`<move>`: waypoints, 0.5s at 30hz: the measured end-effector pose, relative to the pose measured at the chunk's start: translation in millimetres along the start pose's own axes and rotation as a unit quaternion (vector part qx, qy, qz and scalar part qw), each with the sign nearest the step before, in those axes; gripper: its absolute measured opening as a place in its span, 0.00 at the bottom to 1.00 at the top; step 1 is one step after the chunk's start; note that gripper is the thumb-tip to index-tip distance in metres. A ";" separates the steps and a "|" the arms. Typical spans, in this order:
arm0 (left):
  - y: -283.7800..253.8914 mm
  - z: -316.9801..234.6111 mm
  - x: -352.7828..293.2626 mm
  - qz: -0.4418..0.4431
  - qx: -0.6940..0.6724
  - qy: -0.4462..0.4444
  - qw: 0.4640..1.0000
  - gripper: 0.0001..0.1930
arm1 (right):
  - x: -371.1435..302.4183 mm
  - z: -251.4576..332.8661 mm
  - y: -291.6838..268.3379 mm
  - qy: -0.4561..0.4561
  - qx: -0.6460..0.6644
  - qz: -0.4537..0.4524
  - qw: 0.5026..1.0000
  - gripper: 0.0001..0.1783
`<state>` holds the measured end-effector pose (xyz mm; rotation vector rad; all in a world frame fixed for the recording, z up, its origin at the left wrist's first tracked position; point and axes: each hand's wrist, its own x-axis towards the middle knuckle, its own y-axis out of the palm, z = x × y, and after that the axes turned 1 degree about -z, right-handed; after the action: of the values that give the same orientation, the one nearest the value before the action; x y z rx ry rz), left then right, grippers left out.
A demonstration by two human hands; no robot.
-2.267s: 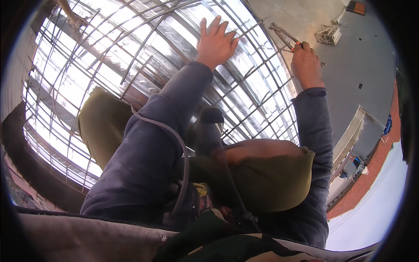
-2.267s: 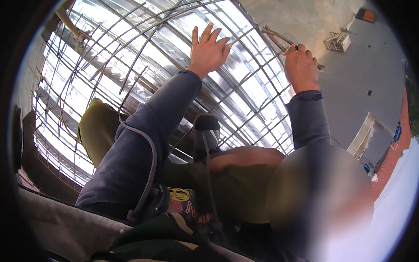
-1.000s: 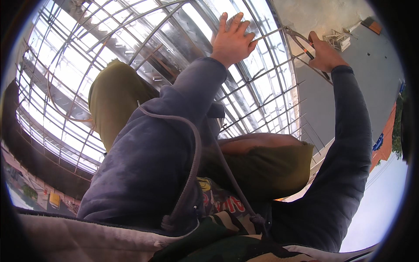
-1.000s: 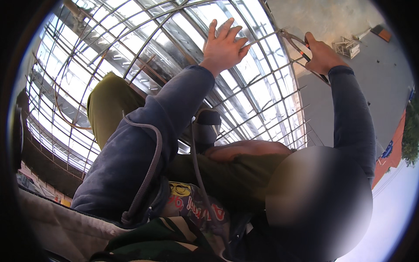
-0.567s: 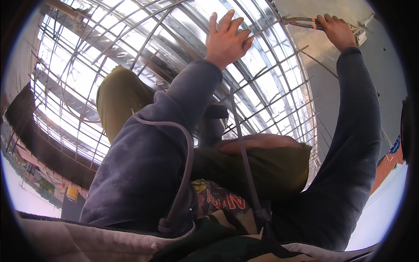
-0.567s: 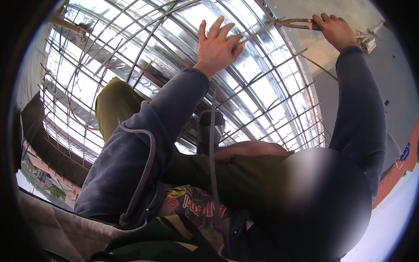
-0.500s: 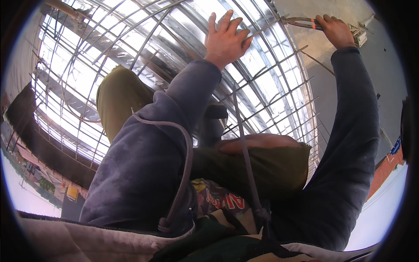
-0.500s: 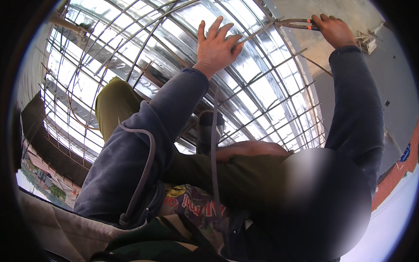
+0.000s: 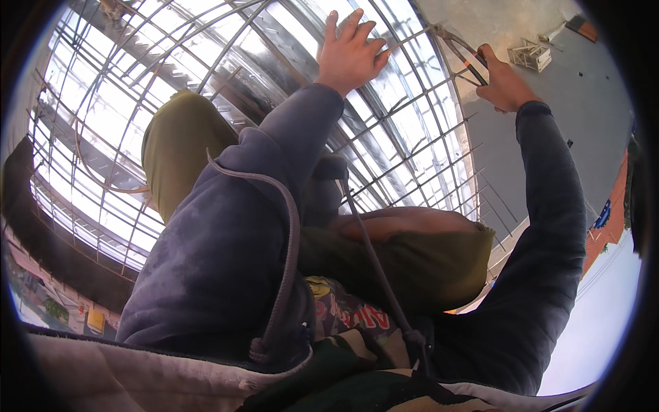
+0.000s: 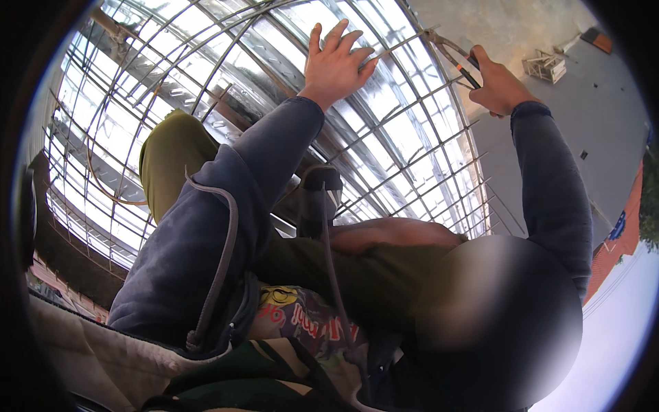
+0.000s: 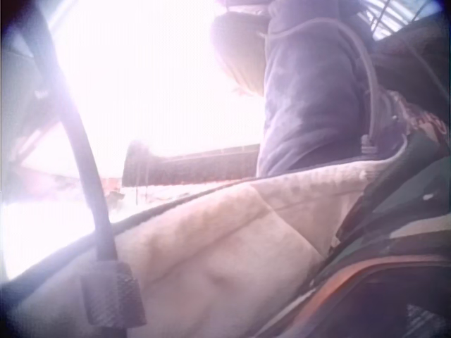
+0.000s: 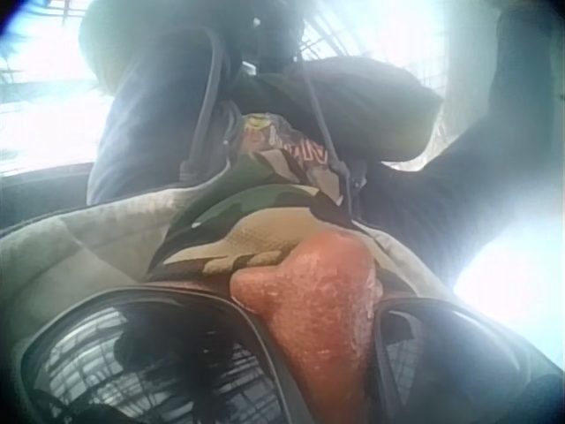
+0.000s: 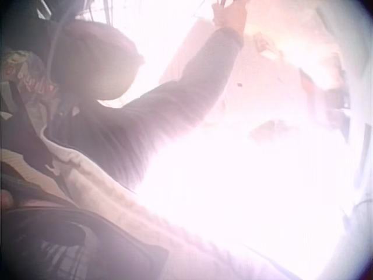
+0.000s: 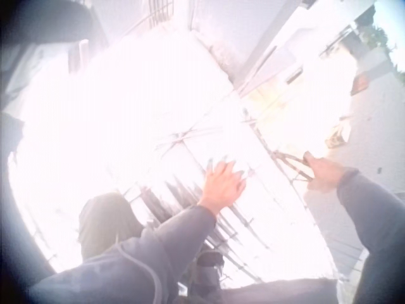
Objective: The person uses pliers to twist and secure metal ties around intersecting rods of a scaffolding structure. The person repeatedly reaches for ties, wraps them around the joints, and twists them to fasten the framework.
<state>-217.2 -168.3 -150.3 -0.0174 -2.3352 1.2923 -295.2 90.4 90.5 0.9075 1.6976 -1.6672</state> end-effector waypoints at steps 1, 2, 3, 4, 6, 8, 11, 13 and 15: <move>-0.4 0.3 -0.6 -0.004 -0.001 -0.001 1.000 0.13 | 2.6 -0.8 0.8 0.021 0.099 0.033 0.994 0.38; -1.5 0.5 -2.5 0.002 0.000 -0.003 1.000 0.13 | 9.4 -7.1 4.3 0.042 0.196 0.066 0.977 0.39; -1.9 0.3 -1.8 0.007 0.000 -0.004 1.000 0.13 | 11.4 -10.8 4.9 0.064 0.292 0.095 0.950 0.39; -1.7 -0.1 -0.3 0.012 -0.001 -0.005 1.000 0.13 | 7.6 -15.5 5.1 0.066 0.250 0.100 0.961 0.39; -0.7 -0.1 -0.9 -0.008 -0.002 -0.003 1.000 0.13 | 10.5 -19.9 12.9 0.004 0.026 -0.025 0.999 0.37; 1.8 3.2 -4.0 -0.019 0.001 -0.007 1.000 0.13 | 13.9 -23.7 19.3 -0.089 -0.267 -0.195 0.940 0.33; -0.8 7.1 -5.3 -0.021 0.004 -0.010 1.000 0.13 | 23.9 -22.2 9.8 -0.156 -0.466 -0.356 0.795 0.26; -1.0 0.8 -1.5 -0.019 0.000 -0.004 1.000 0.13 | 45.7 -50.2 -5.6 -0.109 -0.452 -0.288 0.837 0.19; 1.8 2.4 -1.6 -0.038 0.000 0.003 0.999 0.14 | 72.4 -74.0 -16.7 -0.113 -0.444 -0.250 0.853 0.14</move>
<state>-217.2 -169.6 -153.4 0.0667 -2.3078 1.2544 -347.8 169.4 45.8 -0.1829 2.2998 -0.9561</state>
